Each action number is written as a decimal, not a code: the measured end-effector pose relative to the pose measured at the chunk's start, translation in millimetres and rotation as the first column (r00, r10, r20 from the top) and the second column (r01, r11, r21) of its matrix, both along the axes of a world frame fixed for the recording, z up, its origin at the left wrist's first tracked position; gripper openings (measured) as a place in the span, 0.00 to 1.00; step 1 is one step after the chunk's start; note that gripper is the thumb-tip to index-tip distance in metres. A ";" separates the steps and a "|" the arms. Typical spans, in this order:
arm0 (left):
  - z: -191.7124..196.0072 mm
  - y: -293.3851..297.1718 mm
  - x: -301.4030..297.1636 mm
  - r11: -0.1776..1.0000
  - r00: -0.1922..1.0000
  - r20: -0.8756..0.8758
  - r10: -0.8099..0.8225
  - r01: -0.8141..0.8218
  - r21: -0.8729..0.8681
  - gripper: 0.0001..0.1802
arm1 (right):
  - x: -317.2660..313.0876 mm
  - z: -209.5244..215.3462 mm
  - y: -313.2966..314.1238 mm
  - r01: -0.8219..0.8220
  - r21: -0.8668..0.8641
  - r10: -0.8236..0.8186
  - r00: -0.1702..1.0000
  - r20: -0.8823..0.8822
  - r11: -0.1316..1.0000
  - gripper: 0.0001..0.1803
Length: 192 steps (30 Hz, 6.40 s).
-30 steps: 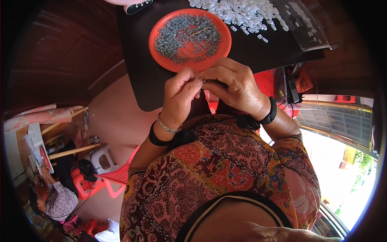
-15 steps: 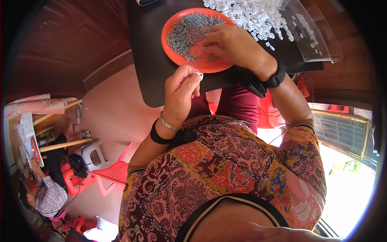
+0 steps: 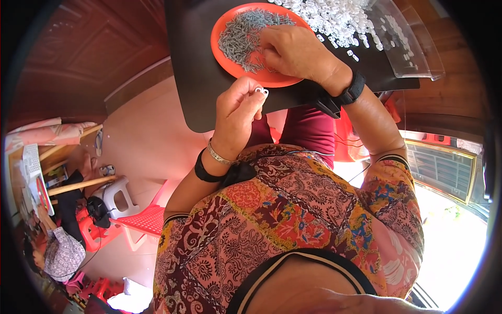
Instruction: Assembling small plastic components by inserting metal pins into plastic rings.
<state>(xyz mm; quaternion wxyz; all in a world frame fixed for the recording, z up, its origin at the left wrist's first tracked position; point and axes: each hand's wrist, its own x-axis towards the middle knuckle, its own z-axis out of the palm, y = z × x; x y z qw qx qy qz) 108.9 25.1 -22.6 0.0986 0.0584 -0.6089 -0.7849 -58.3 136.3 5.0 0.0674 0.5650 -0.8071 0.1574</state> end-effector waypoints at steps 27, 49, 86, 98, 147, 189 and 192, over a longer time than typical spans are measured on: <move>18.8 -2.0 -3.0 0.987 0.998 -0.035 -0.046 0.040 -0.153 0.09 | 71.0 10.1 34.4 0.398 -0.408 0.358 0.197 0.913 0.822 0.08; 23.0 0.8 -2.4 0.970 0.997 0.023 -0.076 0.079 -0.230 0.09 | 69.7 6.5 42.9 0.329 -0.367 0.289 0.263 0.920 0.870 0.09; 12.2 7.5 -1.3 0.904 0.989 -0.092 -0.116 0.066 -0.423 0.09 | 75.9 17.6 49.4 0.260 -0.253 0.115 0.449 0.886 0.932 0.08; 16.3 5.4 -1.9 0.963 0.994 -0.043 -0.103 0.089 -0.254 0.08 | -58.5 10.0 85.1 0.545 -0.202 -0.494 0.832 0.252 0.814 0.13; 16.8 0.0 -14.2 0.974 0.975 -0.150 -0.161 0.182 0.136 0.08 | 77.7 -10.6 50.0 0.359 -0.530 0.462 0.263 0.847 0.768 0.13; 21.4 4.5 -7.7 0.968 0.993 0.040 -0.108 0.114 -0.226 0.10 | 73.9 4.9 55.0 0.468 -0.431 0.377 0.209 0.902 0.771 0.07; 18.0 2.7 -8.1 0.956 0.993 0.036 -0.109 0.115 -0.269 0.10 | 75.6 4.7 54.3 0.456 -0.449 0.375 0.248 0.893 0.768 0.07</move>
